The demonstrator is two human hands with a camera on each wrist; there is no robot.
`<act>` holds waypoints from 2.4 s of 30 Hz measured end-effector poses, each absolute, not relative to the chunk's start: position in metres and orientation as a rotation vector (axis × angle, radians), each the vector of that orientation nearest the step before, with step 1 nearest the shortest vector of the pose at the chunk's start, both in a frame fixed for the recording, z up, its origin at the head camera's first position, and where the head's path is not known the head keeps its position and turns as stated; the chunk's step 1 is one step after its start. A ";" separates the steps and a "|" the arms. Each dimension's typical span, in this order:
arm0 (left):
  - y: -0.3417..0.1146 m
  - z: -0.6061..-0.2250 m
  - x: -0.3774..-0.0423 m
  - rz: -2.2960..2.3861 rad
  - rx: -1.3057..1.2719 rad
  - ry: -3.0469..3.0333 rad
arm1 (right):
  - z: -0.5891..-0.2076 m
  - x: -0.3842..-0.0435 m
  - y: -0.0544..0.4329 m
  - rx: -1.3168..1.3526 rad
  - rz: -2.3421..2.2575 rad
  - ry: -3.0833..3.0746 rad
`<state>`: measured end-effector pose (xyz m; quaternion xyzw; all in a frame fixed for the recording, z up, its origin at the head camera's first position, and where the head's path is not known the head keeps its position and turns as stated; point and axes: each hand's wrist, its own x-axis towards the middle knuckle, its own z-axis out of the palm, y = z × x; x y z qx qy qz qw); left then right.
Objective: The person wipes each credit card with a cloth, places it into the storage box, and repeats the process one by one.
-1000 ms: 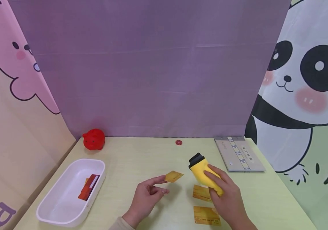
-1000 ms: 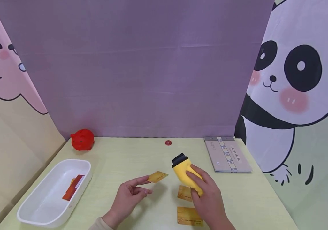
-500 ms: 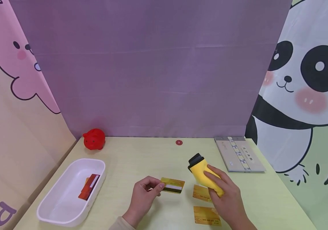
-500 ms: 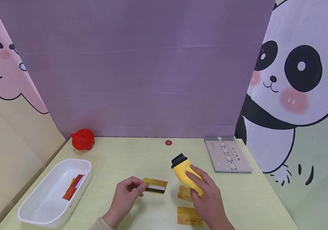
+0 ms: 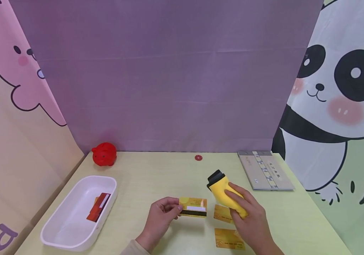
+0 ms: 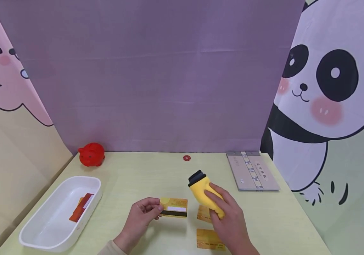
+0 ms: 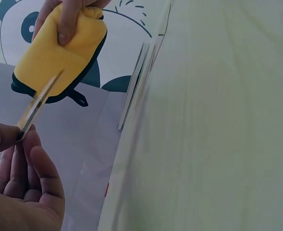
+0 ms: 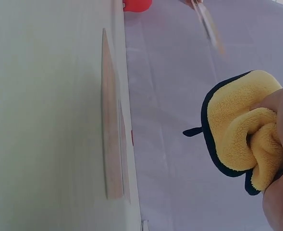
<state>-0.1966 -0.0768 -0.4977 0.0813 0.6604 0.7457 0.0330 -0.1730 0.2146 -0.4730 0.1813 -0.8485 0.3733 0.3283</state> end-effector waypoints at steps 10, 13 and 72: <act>-0.074 -0.498 -0.196 2.302 0.366 1.931 | -0.469 -0.169 0.210 0.620 0.752 -2.253; -0.074 -0.498 -0.196 2.291 0.345 1.905 | -0.466 -0.167 0.207 0.684 0.676 -2.271; -0.071 -0.492 -0.190 2.328 0.411 1.793 | -0.461 -0.159 0.202 0.771 0.458 -2.369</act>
